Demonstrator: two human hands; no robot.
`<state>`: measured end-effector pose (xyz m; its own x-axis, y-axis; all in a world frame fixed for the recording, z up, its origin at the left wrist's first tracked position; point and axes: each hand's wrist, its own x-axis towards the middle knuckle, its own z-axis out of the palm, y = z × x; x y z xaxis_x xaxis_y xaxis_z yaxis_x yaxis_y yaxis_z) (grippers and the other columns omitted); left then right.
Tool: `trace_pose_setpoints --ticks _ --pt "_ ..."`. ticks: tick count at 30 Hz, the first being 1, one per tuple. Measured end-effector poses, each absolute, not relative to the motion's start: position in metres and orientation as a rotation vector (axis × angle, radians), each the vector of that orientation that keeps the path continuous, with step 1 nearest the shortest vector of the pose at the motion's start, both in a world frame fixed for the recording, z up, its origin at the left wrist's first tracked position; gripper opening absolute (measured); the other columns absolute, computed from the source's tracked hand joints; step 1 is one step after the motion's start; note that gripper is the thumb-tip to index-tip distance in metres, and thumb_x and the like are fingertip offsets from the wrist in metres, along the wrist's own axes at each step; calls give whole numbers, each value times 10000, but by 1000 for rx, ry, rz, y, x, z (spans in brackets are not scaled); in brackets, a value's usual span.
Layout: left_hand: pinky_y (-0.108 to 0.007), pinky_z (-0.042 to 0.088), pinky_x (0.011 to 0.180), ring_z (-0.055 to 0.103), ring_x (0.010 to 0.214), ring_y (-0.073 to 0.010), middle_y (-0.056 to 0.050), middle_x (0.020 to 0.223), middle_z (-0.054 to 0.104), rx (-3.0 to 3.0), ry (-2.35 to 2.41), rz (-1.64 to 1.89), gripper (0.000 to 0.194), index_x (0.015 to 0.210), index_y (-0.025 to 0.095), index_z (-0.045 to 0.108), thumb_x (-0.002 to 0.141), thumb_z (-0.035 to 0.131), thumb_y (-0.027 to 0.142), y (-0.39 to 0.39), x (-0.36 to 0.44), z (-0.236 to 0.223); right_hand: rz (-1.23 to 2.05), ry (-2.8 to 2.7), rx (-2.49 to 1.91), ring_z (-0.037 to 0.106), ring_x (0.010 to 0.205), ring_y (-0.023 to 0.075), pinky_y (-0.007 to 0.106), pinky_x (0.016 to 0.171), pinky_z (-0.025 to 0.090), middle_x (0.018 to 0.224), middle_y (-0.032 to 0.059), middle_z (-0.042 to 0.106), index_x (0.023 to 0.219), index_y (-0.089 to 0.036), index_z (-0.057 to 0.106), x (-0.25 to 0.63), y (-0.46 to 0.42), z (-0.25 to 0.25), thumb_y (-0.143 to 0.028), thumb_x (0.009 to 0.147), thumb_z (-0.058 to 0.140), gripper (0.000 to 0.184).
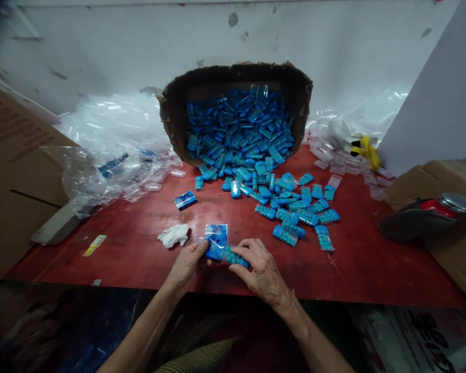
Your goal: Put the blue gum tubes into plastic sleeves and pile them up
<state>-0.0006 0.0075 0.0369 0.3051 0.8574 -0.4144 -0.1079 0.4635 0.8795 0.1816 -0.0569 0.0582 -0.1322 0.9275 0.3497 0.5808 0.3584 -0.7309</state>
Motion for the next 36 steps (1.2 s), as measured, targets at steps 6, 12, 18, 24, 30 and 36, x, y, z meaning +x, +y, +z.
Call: trace_pose_setpoints --ticks 6,12,18,24,30,36 --pt "-189 397 490 507 450 -78 -25 531 607 877 1088 686 303 630 100 589 653 615 401 9 2 40 545 -1847 -1335 501 880 187 333 760 447 934 70 540 1027 -209 565 179 -57 56 -244 754 563 276" --pt "-233 444 497 544 503 -107 8 598 602 602 943 724 293 721 149 556 618 647 408 7 16 42 337 -1794 -1361 500 857 200 357 729 467 917 84 533 1033 -193 549 165 -51 37 -245 764 543 274" --pt "-206 448 544 556 564 -91 9 652 610 375 912 813 237 752 147 560 611 684 293 0 24 39 332 -1783 -1399 478 933 224 395 793 451 996 112 523 1040 -185 557 145 -52 38 -182 780 501 266" --pt "-248 467 571 596 643 -142 -49 755 643 358 863 694 226 826 126 585 670 637 282 4 11 41 1032 -1512 -1163 489 1003 173 316 866 422 1102 51 500 1106 -243 512 157 -47 46 -191 775 515 335" --pt "-241 453 584 606 734 -167 -90 873 647 393 635 589 281 959 129 566 703 603 237 1 13 43 1413 -1277 -1043 506 920 141 257 763 455 1149 12 454 1163 -280 467 166 -36 38 -172 668 612 528" --pt "-265 452 665 610 698 -147 -77 816 660 394 520 540 239 942 128 574 709 588 176 -5 16 40 1673 -1220 -934 496 964 136 254 775 444 1206 -17 449 1259 -333 340 172 -35 36 -123 636 622 715"
